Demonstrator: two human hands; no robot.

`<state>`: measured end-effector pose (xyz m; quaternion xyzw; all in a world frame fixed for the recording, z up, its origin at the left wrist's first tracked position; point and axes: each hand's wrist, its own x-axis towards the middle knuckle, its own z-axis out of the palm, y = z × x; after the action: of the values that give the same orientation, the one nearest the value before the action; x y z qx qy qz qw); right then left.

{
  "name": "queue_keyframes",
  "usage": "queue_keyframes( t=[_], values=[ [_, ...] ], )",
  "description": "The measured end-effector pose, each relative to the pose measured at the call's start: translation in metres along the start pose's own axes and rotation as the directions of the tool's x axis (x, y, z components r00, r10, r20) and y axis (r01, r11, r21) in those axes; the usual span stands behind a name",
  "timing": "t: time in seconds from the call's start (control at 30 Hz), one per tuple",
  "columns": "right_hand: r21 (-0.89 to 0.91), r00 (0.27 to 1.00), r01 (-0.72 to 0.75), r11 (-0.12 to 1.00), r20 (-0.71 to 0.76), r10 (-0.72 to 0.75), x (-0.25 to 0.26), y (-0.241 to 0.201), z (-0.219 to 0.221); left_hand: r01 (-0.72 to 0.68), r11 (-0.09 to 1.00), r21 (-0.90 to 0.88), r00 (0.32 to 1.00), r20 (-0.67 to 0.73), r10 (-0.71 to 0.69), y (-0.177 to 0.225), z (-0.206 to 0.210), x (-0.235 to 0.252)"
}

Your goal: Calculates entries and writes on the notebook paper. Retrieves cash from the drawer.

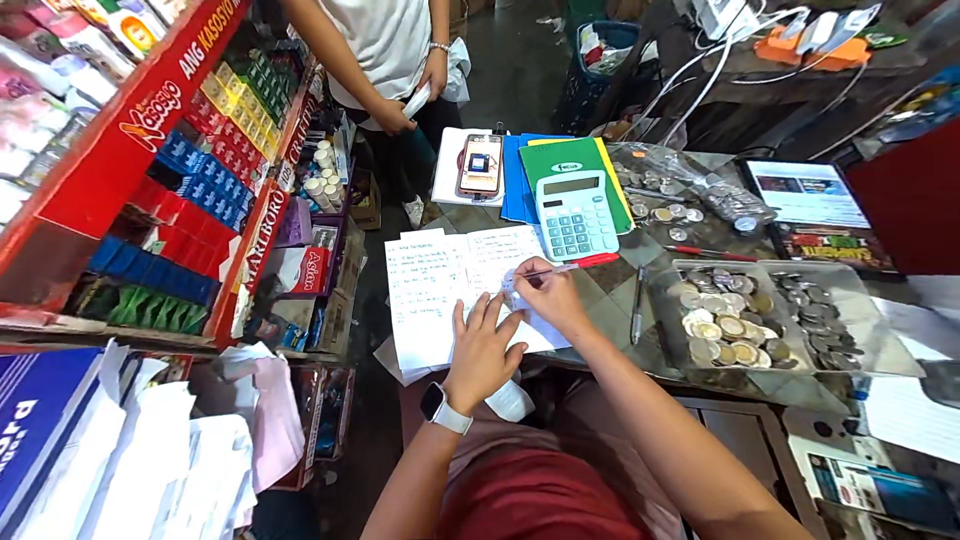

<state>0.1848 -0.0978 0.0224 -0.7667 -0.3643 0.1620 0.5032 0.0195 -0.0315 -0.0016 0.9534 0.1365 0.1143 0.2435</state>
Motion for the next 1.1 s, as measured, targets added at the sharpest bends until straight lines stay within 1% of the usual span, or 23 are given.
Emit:
queue_keyframes(
  t=[0.13,0.2,0.33,0.47,0.53,0.6,0.67,0.7,0.73,0.8,0.87,1.0,1.03,1.1],
  values=[
    [-0.125,0.998,0.020,0.992,0.065,-0.012,0.001,-0.002,0.005,-0.005,1.000,-0.003,1.000,-0.006,0.005,0.000,0.000,-0.001],
    [-0.137,0.995,0.025,0.990,0.095,-0.012,-0.001,-0.001,0.007,-0.012,1.000,-0.007,1.000,-0.022,0.012,0.000,0.001,-0.001],
    [-0.188,0.995,0.099,0.977,0.023,-0.096,-0.004,0.007,0.008,-0.002,1.000,0.000,1.000,-0.001,0.002,0.001,0.000,0.000],
    [-0.134,0.996,0.089,0.987,0.031,-0.085,-0.006,0.010,0.004,0.005,1.000,-0.010,1.000,-0.002,-0.005,0.002,0.000,0.001],
    [-0.106,0.993,0.114,0.988,0.039,-0.110,-0.008,0.015,0.003,0.007,1.000,-0.012,1.000,0.008,-0.007,0.002,-0.001,0.001],
    [-0.118,0.987,0.159,0.980,0.043,-0.154,-0.012,0.019,0.003,0.008,1.000,-0.013,1.000,0.015,-0.008,0.002,-0.001,0.000],
    [-0.173,0.972,0.230,0.958,-0.004,-0.234,-0.014,0.018,-0.003,0.006,1.000,-0.007,1.000,0.018,-0.006,0.001,-0.001,0.000],
    [-0.233,0.958,0.263,0.936,-0.049,-0.282,-0.012,0.017,-0.011,-0.003,1.000,0.000,1.000,0.012,0.003,0.000,0.000,0.000],
    [-0.309,0.946,0.264,0.914,-0.102,-0.308,-0.008,0.017,-0.022,-0.009,1.000,0.006,1.000,0.009,0.009,-0.001,0.001,0.000],
    [-0.424,0.945,0.190,0.885,-0.165,-0.281,0.005,0.019,-0.043,-0.014,1.000,0.011,1.000,0.003,0.014,-0.001,0.002,0.000],
    [-0.529,0.956,0.156,0.834,-0.130,-0.261,0.021,0.022,-0.056,-0.004,1.000,0.025,1.000,0.006,0.004,-0.002,0.003,0.000],
    [-0.622,0.959,0.236,0.747,0.025,-0.283,0.041,0.027,-0.052,-0.006,0.999,0.042,1.000,0.004,0.006,-0.004,0.003,-0.001],
    [-0.633,0.960,0.238,0.737,0.037,-0.278,0.042,0.029,-0.050,-0.007,0.999,0.039,1.000,0.002,0.007,-0.004,0.003,-0.001],
    [-0.635,0.963,0.204,0.745,-0.008,-0.270,0.042,0.031,-0.048,-0.014,0.999,0.037,1.000,-0.024,0.015,-0.005,0.005,-0.001]
  ],
)
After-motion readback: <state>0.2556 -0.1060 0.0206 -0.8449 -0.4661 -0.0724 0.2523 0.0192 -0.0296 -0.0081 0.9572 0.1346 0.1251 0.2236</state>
